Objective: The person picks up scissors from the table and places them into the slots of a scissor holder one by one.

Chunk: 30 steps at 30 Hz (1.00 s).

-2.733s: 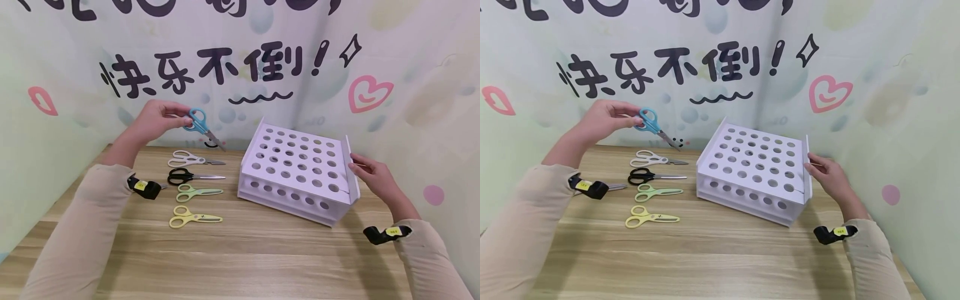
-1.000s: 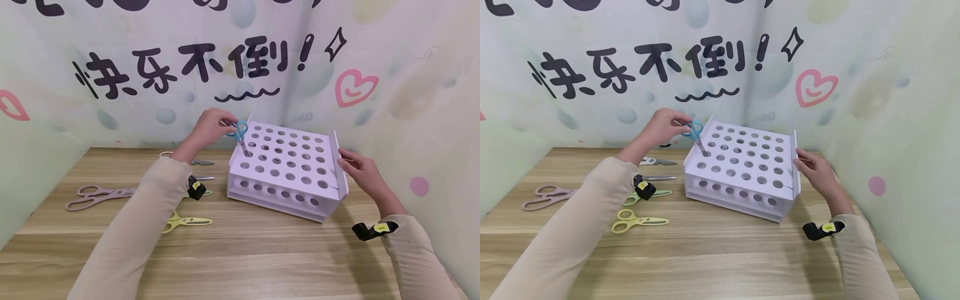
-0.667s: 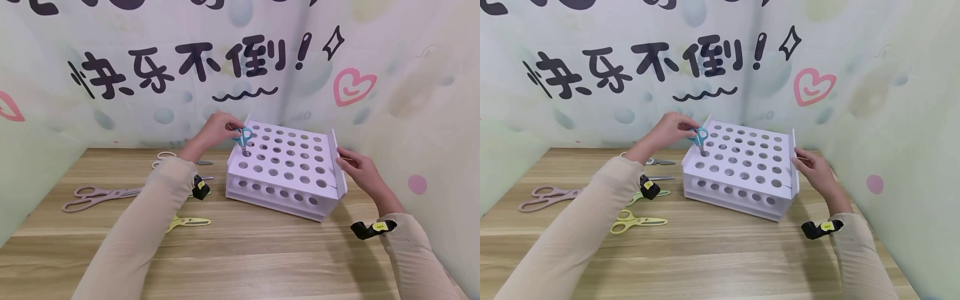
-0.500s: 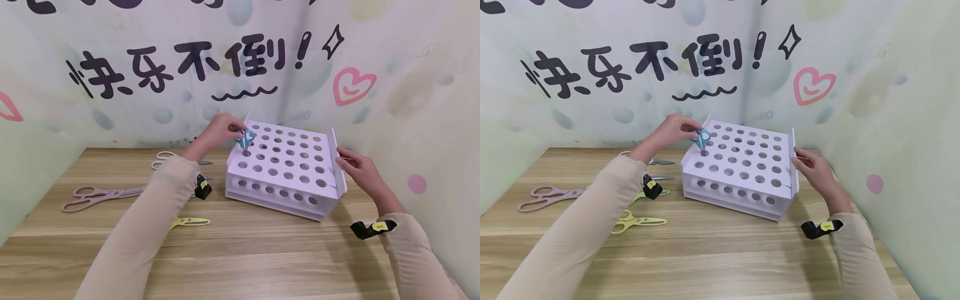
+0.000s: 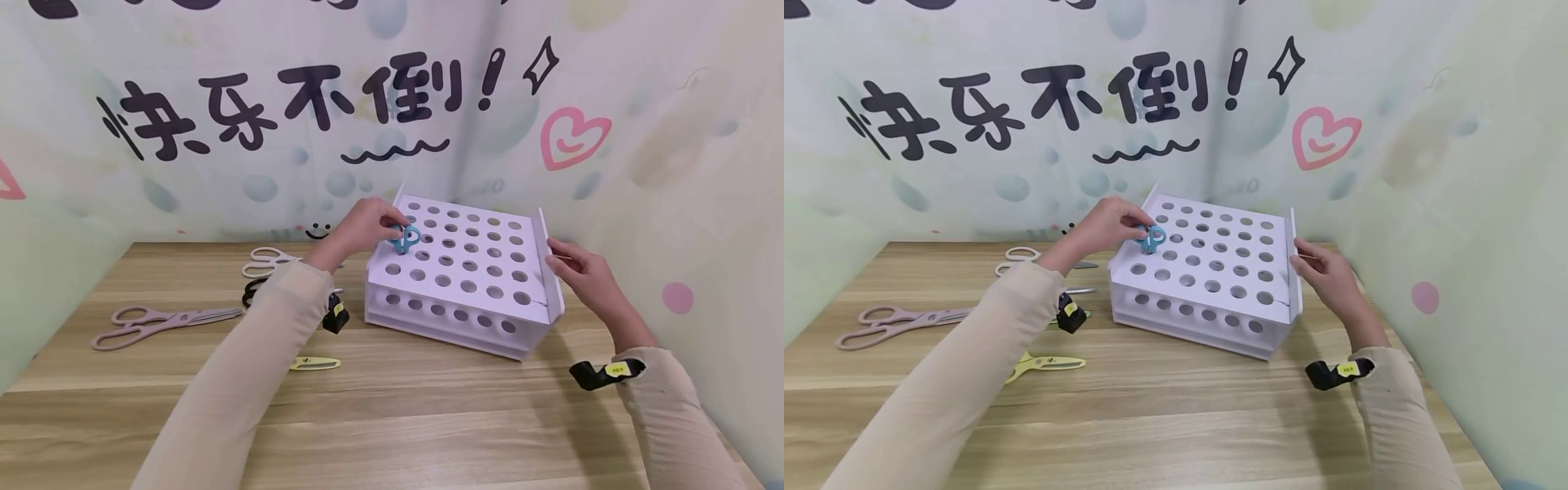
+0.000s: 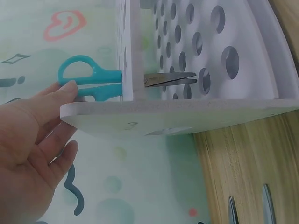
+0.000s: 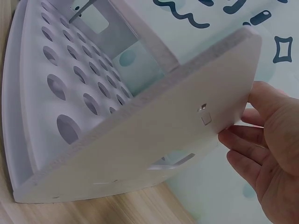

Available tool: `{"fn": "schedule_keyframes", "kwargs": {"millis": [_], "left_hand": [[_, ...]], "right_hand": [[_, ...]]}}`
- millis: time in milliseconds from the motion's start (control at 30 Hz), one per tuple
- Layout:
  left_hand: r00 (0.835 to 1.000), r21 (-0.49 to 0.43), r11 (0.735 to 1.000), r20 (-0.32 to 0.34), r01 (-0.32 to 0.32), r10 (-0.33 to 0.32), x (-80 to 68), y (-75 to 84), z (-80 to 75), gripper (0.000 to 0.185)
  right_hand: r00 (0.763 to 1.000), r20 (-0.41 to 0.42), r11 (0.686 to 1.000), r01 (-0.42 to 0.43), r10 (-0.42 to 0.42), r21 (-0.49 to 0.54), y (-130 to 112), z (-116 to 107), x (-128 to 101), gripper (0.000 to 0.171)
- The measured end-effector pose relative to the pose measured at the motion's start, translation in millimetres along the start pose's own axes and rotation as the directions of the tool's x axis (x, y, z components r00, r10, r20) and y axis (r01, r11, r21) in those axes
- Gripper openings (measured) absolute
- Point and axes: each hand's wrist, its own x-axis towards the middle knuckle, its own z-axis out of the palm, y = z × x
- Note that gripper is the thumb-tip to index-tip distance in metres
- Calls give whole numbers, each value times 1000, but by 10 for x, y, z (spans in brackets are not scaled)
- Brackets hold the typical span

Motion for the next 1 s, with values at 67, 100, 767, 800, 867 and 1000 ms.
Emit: {"fn": "schedule_keyframes", "kwargs": {"millis": [67, 100, 767, 800, 867, 1000], "left_hand": [[1000, -3, 1000, 2, -2, 2, 2, -3, 3, 24], [1000, -2, 1000, 2, -5, 5, 3, -4, 3, 23], [999, 76, 997, 23, 30, -32, 24, 53, 18, 24], [999, 80, 996, 25, 26, -28, 26, 50, 23, 24], [999, 85, 996, 25, 21, -23, 29, 43, 30, 23], [1000, 67, 998, 18, 19, -20, 28, 22, 36, 23]], "right_hand": [[1000, -1, 1000, 1, -1, -1, 2, -1, -1, 50], [1000, -2, 1000, 3, -3, -2, 4, -1, -3, 50], [1000, -6, 999, -24, 24, -32, -10, 1, -17, 50], [1000, -5, 999, -23, 23, -31, -13, 1, -16, 50], [1000, -5, 1000, -15, 15, -26, -14, 1, -13, 49], [1000, -4, 1000, -6, 6, -19, -11, 4, -7, 48]]}}
